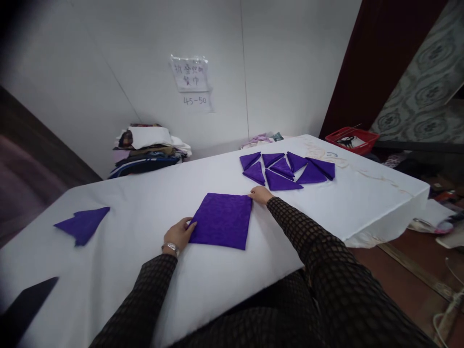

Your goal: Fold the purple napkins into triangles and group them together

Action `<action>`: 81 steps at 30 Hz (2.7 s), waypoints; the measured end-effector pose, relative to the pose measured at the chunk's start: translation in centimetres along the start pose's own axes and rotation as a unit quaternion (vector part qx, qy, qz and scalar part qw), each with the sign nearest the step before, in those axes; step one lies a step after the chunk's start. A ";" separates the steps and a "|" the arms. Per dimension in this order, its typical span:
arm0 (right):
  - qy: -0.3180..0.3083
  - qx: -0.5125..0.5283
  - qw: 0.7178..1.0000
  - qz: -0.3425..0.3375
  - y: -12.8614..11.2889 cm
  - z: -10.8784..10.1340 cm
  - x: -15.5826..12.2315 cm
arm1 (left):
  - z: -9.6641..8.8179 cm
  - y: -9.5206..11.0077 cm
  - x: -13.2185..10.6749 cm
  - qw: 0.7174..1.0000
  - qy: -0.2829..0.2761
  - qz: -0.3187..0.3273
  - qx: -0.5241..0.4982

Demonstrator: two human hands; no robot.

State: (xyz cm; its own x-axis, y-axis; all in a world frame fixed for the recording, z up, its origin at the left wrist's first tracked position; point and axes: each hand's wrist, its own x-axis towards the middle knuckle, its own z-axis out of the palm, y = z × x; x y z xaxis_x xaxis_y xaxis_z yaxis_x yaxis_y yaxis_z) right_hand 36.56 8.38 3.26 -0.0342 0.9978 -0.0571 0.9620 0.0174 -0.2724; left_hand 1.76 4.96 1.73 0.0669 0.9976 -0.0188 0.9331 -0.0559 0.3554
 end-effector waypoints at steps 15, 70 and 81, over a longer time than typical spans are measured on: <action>-0.062 0.026 0.998 -0.016 -1.8 1.0 -1.7 | -2.3 -2.4 2.5 0.996 -0.022 -0.010 0.084; -0.181 0.067 0.912 -0.363 -12.3 4.7 -8.1 | 3.0 2.4 1.3 0.989 -0.020 0.044 0.143; -0.019 -0.018 0.978 -0.208 -10.5 5.4 -0.2 | 3.0 2.4 1.1 0.988 -0.003 0.045 0.150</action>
State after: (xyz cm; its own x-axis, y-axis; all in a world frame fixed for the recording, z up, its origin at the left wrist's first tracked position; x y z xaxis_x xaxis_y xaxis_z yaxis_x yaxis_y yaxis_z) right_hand 25.04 7.65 0.89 -0.4334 0.9011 0.0162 0.8717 0.4237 -0.2464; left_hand 5.17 5.82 -0.22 0.1565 0.9877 -0.0051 0.9858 -0.1559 0.0623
